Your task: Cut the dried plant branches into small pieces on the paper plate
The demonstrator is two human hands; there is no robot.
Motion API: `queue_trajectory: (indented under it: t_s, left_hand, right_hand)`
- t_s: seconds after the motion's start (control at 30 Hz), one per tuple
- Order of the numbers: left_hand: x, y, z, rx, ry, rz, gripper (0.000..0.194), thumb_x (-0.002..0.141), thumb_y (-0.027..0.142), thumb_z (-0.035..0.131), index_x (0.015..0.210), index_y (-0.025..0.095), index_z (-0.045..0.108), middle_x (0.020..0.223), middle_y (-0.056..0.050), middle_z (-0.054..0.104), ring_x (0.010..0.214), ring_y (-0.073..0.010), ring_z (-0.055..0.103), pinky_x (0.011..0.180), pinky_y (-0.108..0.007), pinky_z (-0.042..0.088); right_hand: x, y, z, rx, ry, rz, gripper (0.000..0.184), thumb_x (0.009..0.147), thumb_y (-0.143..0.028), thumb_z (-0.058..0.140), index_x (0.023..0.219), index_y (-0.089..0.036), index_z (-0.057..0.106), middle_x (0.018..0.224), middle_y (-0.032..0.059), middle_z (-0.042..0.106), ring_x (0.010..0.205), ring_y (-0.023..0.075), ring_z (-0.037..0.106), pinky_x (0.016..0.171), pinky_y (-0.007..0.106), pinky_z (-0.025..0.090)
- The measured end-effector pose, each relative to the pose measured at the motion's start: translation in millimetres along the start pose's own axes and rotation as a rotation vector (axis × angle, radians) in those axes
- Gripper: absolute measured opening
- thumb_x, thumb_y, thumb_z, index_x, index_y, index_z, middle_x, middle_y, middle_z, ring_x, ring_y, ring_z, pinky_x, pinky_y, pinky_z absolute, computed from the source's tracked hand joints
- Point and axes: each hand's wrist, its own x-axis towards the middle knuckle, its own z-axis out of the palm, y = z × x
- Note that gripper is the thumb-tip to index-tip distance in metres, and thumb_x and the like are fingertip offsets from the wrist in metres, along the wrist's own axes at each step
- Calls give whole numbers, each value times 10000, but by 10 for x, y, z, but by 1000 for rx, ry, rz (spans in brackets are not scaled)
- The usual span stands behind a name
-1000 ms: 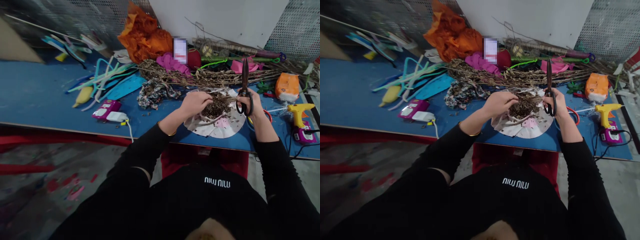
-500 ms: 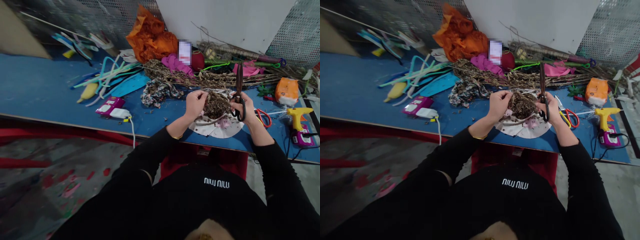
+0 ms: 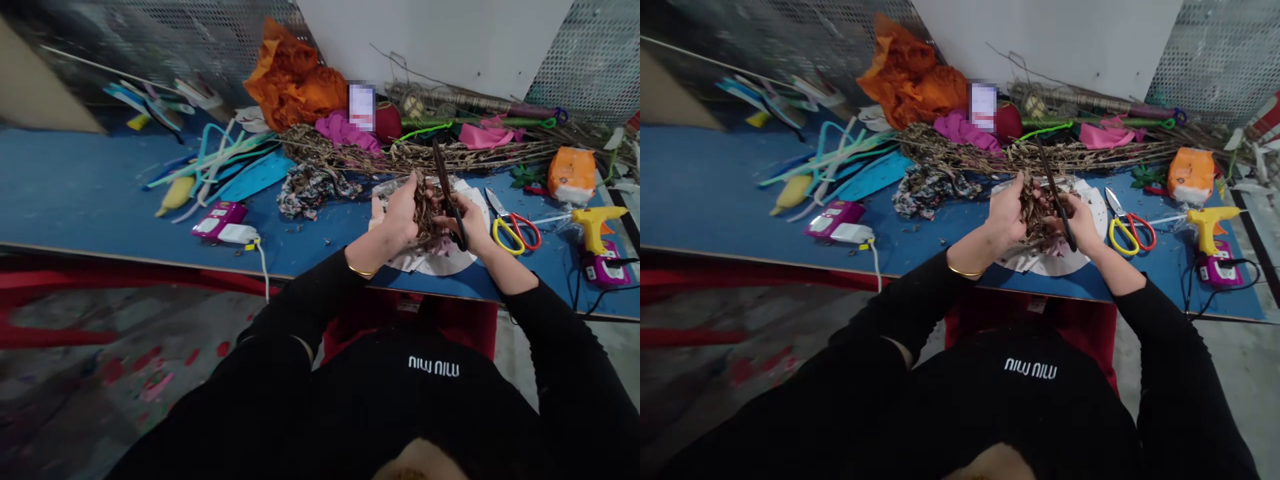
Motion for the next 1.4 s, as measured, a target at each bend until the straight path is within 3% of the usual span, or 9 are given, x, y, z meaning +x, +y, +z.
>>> queue_trajectory:
  t_s: [0.17, 0.33, 0.47, 0.57, 0.7, 0.9, 1.03, 1.2, 1.4]
  left_hand:
    - [-92, 165, -152, 30, 0, -1, 646, 1024, 715, 225, 1100, 220, 633, 797, -55, 682, 700, -172, 675, 627, -322, 546]
    - [-148, 111, -220, 253, -84, 93, 382, 1056, 503, 412, 1219, 215, 603, 1108, -85, 740, 1025, -242, 704, 852, -365, 543]
    - [-178, -3, -168, 327, -212, 36, 403, 1059, 461, 361, 1281, 204, 578, 1287, -107, 707, 1178, -294, 660, 1009, -442, 488]
    - [-183, -61, -162, 301, -302, 23, 464, 1062, 495, 304, 1260, 179, 580, 1276, -127, 702, 1184, -292, 649, 1022, -440, 474]
    - [-186, -97, -219, 400, -381, 118, 389, 995, 476, 470, 1149, 153, 622, 1149, -131, 729, 1044, -277, 675, 905, -388, 503]
    - [-260, -90, -317, 639, -332, 235, 326, 1019, 334, 389, 1030, 160, 664, 1020, -114, 731, 929, -253, 663, 796, -351, 466]
    - [-231, -165, -387, 452, -313, 92, 271, 1018, 317, 429, 863, 178, 602, 798, -58, 651, 763, -202, 592, 724, -321, 428]
    - [-147, -291, -417, -150, -221, -196, 211, 1016, 244, 479, 832, 182, 561, 745, -11, 555, 659, -122, 496, 670, -251, 401]
    - [-144, -169, -456, -423, -115, -354, 235, 1037, 212, 453, 852, 163, 589, 681, 28, 467, 543, -77, 346, 538, -202, 304]
  right_hand:
    - [5, -46, -39, 52, 72, -17, 547, 616, -496, 888, 1027, -281, 597, 760, -42, 598, 607, 135, 566, 539, 306, 483]
    - [23, -20, -61, 105, 116, -77, 614, 599, -487, 912, 1075, -296, 574, 856, -24, 656, 731, 164, 638, 655, 332, 536]
    - [55, 99, -31, 24, 79, -97, 685, 578, -547, 921, 1115, -303, 571, 903, -4, 682, 828, 199, 659, 733, 368, 572]
    - [79, 185, -31, -45, 41, -97, 664, 632, -605, 875, 1138, -305, 568, 900, 4, 694, 811, 206, 662, 715, 383, 585]
    - [75, 199, -42, -103, 70, -85, 609, 684, -617, 834, 1130, -299, 568, 869, -5, 678, 761, 188, 647, 692, 373, 579]
    - [32, 118, -40, -172, 42, -28, 629, 700, -645, 814, 1168, -301, 572, 859, -9, 641, 709, 176, 608, 665, 371, 561]
    - [27, -5, -216, -363, 8, -35, 685, 735, -682, 779, 1262, -288, 588, 837, -5, 618, 735, 186, 600, 685, 365, 545]
    - [22, -221, -497, -708, -98, -92, 727, 738, -690, 770, 1289, -235, 634, 950, 42, 662, 837, 220, 624, 766, 376, 532]
    - [-15, -219, -501, -896, -236, -91, 666, 813, -643, 697, 1325, -224, 619, 1105, 90, 697, 905, 256, 653, 808, 388, 525]
